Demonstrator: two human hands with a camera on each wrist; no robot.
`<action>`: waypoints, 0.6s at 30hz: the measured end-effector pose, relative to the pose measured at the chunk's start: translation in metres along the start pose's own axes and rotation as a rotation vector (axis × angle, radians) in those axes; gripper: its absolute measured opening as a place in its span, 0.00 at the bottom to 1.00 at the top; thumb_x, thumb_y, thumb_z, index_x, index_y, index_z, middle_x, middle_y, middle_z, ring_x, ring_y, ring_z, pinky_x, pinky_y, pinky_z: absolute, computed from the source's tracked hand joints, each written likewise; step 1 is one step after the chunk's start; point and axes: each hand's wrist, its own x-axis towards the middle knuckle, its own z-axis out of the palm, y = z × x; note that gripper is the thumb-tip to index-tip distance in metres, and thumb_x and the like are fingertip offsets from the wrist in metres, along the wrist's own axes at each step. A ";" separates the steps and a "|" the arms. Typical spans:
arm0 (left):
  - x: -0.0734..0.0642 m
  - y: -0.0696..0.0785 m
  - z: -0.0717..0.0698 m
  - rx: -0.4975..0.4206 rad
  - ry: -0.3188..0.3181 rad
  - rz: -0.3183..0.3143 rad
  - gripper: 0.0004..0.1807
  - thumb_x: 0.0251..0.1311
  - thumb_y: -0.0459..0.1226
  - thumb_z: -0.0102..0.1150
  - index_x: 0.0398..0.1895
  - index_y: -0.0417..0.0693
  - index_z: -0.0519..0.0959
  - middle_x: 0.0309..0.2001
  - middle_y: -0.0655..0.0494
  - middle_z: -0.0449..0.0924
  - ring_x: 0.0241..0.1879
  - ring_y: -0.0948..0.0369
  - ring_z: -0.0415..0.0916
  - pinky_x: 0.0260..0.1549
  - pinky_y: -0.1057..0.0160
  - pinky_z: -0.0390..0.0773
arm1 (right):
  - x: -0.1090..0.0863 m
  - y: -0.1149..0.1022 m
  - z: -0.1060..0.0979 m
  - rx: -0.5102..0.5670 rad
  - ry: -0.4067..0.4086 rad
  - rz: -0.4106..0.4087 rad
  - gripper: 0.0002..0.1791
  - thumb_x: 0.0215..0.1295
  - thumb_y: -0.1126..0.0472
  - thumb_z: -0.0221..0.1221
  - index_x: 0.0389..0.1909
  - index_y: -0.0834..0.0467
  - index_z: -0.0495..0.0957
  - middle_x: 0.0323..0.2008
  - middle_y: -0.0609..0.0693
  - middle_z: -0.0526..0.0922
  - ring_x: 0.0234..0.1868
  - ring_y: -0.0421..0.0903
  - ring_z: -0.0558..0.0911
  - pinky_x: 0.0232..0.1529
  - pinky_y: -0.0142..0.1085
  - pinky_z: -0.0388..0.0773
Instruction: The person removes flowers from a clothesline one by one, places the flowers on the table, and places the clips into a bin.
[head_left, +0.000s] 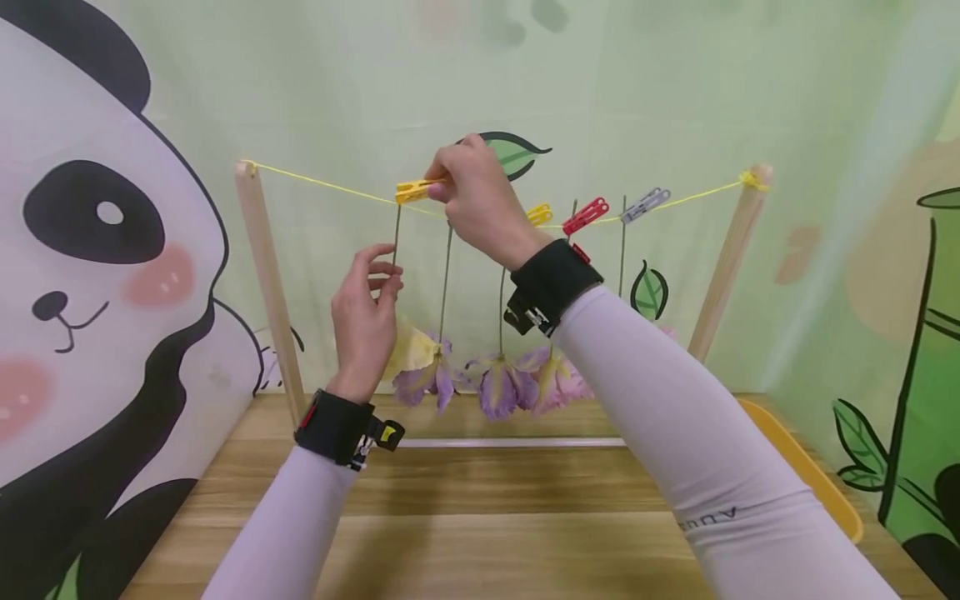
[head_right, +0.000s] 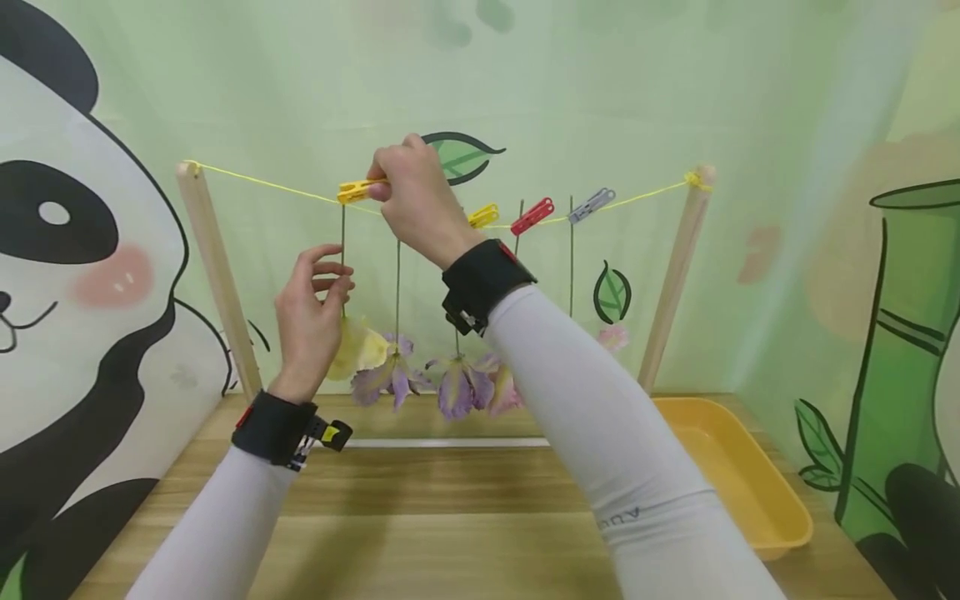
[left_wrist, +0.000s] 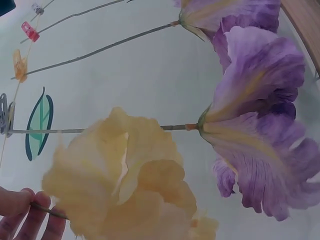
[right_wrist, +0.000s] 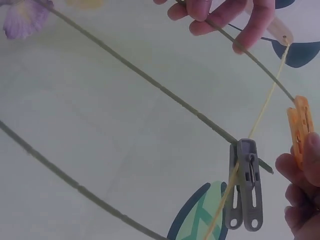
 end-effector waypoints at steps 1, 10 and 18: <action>0.000 0.000 0.000 -0.002 0.003 -0.001 0.18 0.65 0.31 0.56 0.58 0.53 0.73 0.41 0.50 0.82 0.38 0.57 0.80 0.34 0.56 0.79 | -0.001 0.001 0.000 0.006 0.022 -0.009 0.06 0.66 0.63 0.59 0.39 0.61 0.82 0.35 0.52 0.79 0.43 0.48 0.68 0.44 0.33 0.69; -0.005 -0.003 -0.009 -0.042 0.055 -0.006 0.18 0.65 0.31 0.57 0.57 0.53 0.75 0.41 0.49 0.82 0.37 0.57 0.80 0.35 0.56 0.80 | -0.013 0.008 -0.016 0.055 0.176 -0.091 0.08 0.63 0.62 0.61 0.41 0.61 0.81 0.37 0.52 0.81 0.42 0.47 0.68 0.47 0.35 0.65; -0.014 -0.008 -0.014 -0.068 0.050 0.044 0.18 0.63 0.30 0.58 0.55 0.51 0.77 0.40 0.48 0.83 0.36 0.55 0.81 0.37 0.53 0.82 | -0.047 0.021 -0.022 0.046 0.169 -0.218 0.12 0.65 0.61 0.60 0.47 0.62 0.77 0.43 0.53 0.79 0.48 0.50 0.68 0.52 0.45 0.60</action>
